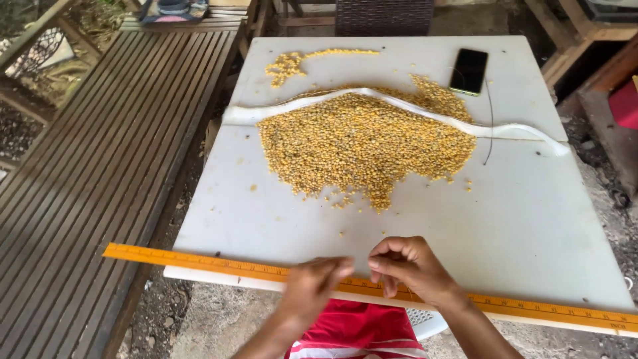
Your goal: The person is meticulously threading individual dried corn kernels onto a thin wire to create a long string, occasionally checking the length against a ruler.
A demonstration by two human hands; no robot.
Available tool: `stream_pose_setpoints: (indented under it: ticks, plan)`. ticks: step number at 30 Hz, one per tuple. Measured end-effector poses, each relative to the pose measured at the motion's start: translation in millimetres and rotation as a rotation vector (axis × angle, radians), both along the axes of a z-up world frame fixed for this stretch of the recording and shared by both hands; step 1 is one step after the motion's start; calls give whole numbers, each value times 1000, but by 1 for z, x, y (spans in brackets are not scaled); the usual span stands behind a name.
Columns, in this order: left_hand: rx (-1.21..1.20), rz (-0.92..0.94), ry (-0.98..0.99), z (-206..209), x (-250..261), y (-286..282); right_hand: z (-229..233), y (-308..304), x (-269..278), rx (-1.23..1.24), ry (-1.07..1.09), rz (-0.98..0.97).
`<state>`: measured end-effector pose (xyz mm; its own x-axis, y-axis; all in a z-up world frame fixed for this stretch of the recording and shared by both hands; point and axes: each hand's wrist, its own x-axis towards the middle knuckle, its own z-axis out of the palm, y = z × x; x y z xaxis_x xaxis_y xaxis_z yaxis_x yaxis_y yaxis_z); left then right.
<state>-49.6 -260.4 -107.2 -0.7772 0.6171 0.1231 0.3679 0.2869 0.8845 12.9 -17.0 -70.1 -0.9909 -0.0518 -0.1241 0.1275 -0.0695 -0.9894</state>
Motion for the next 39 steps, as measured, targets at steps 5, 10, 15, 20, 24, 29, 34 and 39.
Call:
stream_pose_setpoints:
  ticks: [5,10,15,20,24,29,34,39]
  plan:
    - [596,192,-249,23,17,53,5,0,5,-71,-53,134]
    - [645,483,4,42,-36,-16,-6,30,19,-81,-110,89]
    - [439,783,143,70,-53,-80,-9,44,27,-90,-208,113]
    - [483,957,252,47,-70,-134,-5,40,20,-83,-191,178]
    - [421,1027,397,30,-103,-203,-4,58,23,-66,-236,212]
    - [-843,799,670,39,-108,-227,4,53,18,-23,-209,53]
    - [-64,262,-545,-14,-2,-52,-12,23,3,-73,-159,9]
    - [451,128,-429,25,39,52,1,1,3,-89,-84,160]
